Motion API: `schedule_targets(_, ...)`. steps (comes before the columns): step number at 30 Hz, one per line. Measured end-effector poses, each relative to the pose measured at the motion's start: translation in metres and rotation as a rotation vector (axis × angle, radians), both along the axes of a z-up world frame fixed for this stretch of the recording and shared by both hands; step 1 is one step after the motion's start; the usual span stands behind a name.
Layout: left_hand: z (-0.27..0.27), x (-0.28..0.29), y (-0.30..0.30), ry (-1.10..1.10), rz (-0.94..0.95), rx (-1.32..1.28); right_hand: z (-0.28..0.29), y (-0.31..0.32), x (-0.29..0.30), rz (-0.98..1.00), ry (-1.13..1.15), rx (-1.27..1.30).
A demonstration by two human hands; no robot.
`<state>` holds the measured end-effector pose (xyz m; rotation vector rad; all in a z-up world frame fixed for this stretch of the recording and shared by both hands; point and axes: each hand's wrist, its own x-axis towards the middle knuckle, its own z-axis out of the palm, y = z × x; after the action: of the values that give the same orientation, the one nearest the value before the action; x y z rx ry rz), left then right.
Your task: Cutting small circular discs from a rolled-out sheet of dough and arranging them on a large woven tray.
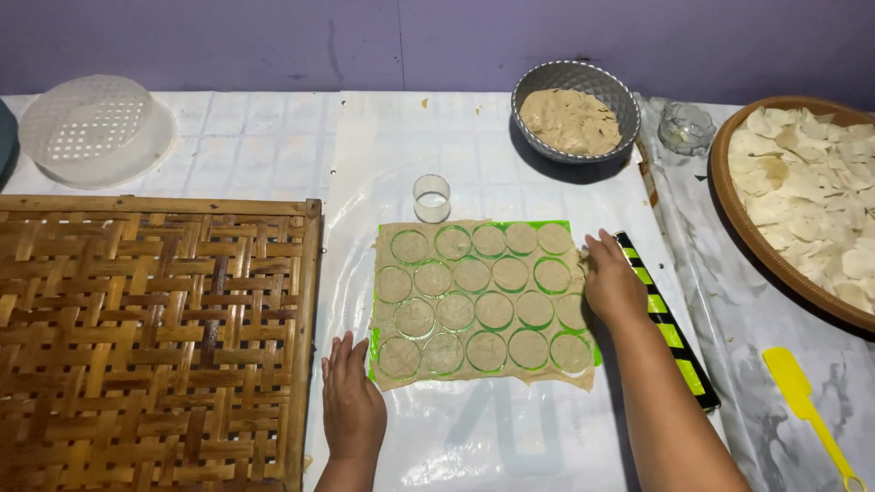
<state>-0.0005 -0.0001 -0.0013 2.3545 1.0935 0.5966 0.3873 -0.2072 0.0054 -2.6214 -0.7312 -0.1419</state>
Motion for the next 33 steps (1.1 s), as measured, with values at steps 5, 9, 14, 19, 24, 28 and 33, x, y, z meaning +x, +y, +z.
schedule_targets(5,-0.006,-0.001,-0.001,-0.004,0.006,0.013,0.017,0.017,0.001,0.008,0.130,-0.088)
schedule_targets(9,-0.009,0.000,-0.001,-0.013,0.012,0.021,0.029,0.004,-0.005,-0.060,0.296,-0.139)
schedule_targets(14,-0.005,0.002,-0.004,0.006,0.029,0.022,-0.010,-0.034,-0.003,-0.019,0.268,-0.076)
schedule_targets(19,-0.002,0.004,-0.006,0.019,0.038,0.031,0.010,-0.016,-0.019,0.014,0.236,-0.014)
schedule_targets(24,-0.004,0.003,-0.008,-0.007,0.039,0.049,0.022,-0.010,-0.025,0.054,0.259,-0.095)
schedule_targets(28,-0.002,0.003,-0.008,-0.011,0.038,0.048,0.015,-0.044,-0.022,0.087,0.326,0.004)
schedule_targets(33,-0.007,0.002,-0.009,-0.020,0.050,0.064,0.010,-0.099,-0.043,0.113,0.605,0.078)
